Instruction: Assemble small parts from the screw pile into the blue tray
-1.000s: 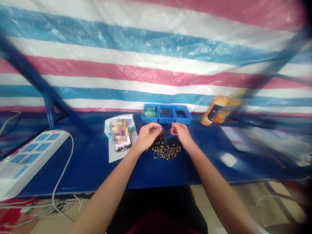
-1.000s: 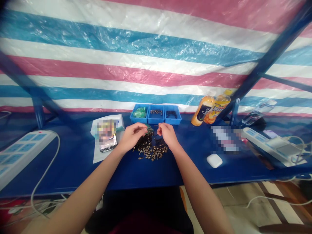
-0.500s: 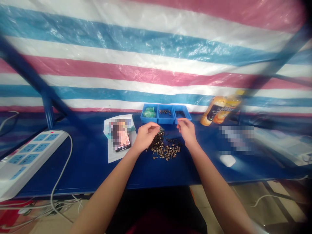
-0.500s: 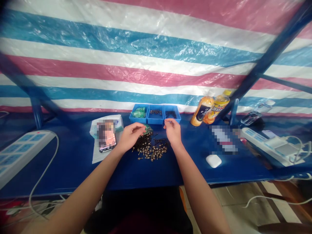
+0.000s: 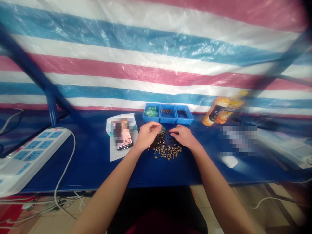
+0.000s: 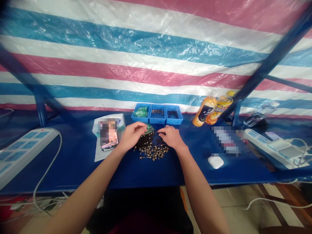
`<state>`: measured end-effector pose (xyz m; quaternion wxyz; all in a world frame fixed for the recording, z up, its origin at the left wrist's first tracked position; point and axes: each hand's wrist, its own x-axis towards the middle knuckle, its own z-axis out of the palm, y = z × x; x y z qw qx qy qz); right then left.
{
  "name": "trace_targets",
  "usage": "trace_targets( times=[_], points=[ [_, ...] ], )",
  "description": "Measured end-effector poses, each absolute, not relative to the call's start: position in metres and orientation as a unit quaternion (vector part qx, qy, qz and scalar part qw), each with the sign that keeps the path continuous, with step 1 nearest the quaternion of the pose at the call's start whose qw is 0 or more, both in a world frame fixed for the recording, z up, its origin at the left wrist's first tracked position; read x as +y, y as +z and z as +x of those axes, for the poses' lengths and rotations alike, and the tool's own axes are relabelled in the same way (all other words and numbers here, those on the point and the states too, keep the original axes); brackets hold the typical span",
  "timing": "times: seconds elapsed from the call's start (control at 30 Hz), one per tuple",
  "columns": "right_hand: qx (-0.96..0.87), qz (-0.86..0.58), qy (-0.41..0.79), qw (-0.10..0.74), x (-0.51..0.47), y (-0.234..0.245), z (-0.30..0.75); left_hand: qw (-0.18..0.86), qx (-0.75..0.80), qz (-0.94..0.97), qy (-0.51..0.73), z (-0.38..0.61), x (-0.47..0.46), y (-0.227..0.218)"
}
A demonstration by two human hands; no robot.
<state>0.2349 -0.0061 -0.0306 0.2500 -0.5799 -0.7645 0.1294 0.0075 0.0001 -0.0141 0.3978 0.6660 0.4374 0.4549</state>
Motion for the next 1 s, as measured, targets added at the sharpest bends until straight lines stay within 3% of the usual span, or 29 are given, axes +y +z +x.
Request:
trace_targets(
  times=[0.27, 0.7, 1.0],
  points=[
    [-0.770, -0.578, 0.108, 0.245, -0.005, -0.030, 0.234, 0.393, 0.440, 0.669, 0.453, 0.009, 0.000, -0.016],
    [-0.698, -0.565, 0.202, 0.391, -0.008, -0.027, 0.228, 0.393, 0.441, 0.669, 0.450, 0.009, 0.001, -0.018],
    [-0.640, -0.643, 0.195, 0.373, -0.009, -0.019, 0.230, 0.392, 0.443, 0.673, 0.444, 0.008, 0.001, -0.018]
  ],
)
